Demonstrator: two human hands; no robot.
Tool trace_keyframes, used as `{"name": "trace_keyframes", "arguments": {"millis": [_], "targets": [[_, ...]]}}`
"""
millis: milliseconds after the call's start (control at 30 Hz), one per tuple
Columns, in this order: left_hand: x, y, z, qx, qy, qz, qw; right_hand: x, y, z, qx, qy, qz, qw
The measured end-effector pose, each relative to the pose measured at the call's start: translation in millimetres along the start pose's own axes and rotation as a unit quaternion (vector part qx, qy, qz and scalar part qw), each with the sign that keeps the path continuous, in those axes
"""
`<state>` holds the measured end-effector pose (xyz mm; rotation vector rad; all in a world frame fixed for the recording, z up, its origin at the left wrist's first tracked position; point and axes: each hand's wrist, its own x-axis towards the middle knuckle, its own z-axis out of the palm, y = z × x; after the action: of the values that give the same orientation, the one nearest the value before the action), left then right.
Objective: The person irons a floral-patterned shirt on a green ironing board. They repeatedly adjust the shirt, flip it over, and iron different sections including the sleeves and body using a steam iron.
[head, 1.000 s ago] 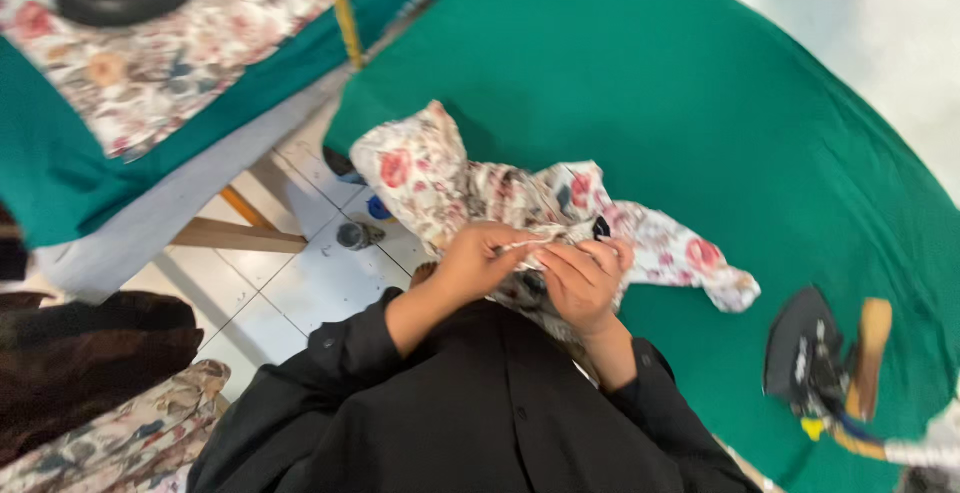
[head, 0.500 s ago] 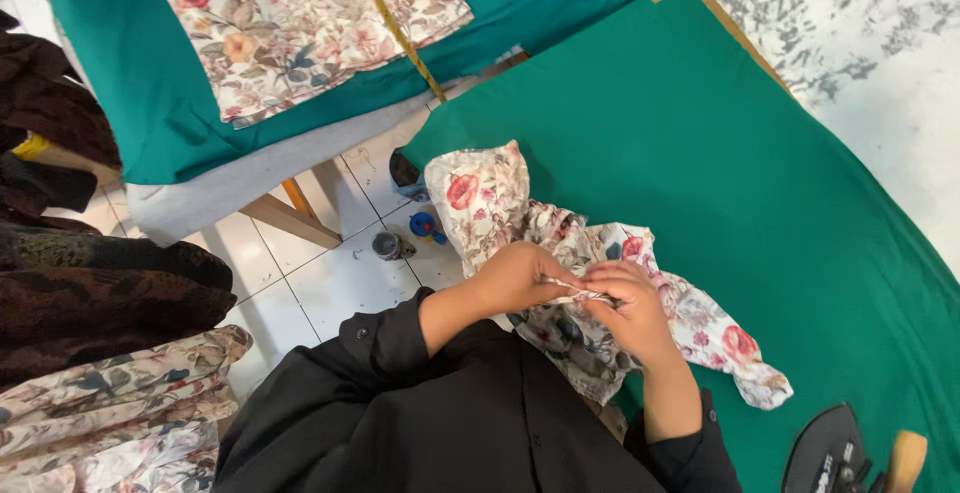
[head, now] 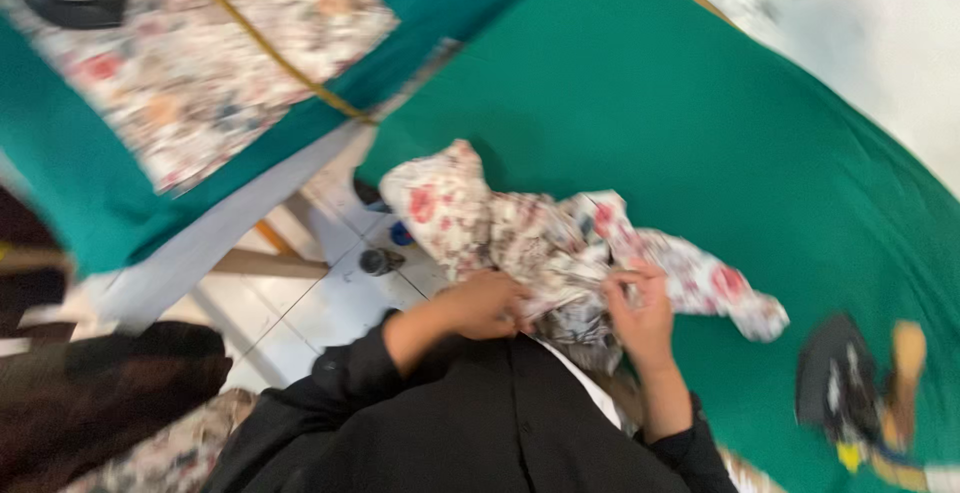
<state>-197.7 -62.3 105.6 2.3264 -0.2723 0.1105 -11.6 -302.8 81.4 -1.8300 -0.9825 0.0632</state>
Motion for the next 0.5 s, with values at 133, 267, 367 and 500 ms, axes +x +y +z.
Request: {"name": "trace_keyframes", "arguments": {"millis": [133, 267, 367, 500], "targets": [[34.1, -68.3, -9.7, -0.303, -0.019, -0.122, 0.945, -73.7, 51.7, -80.5, -0.165, 0.154, 0.192, 0.955], [105.3, -110.6, 40.6, -0.089, 0.145, -0.193, 0.966, -117.3, 74.6, -68.2, -0.051, 0.223, 0.340, 0.912], [139.4, -94.1, 83.6, 0.136, 0.042, -0.118, 0.983, -113.4, 74.3, -28.8, 0.000, 0.135, 0.443, 0.886], [145.5, -73.8, 72.1, 0.040, 0.038, -0.073, 0.996, -106.9, 62.2, -26.8, 0.015, 0.107, 0.396, 0.912]]}}
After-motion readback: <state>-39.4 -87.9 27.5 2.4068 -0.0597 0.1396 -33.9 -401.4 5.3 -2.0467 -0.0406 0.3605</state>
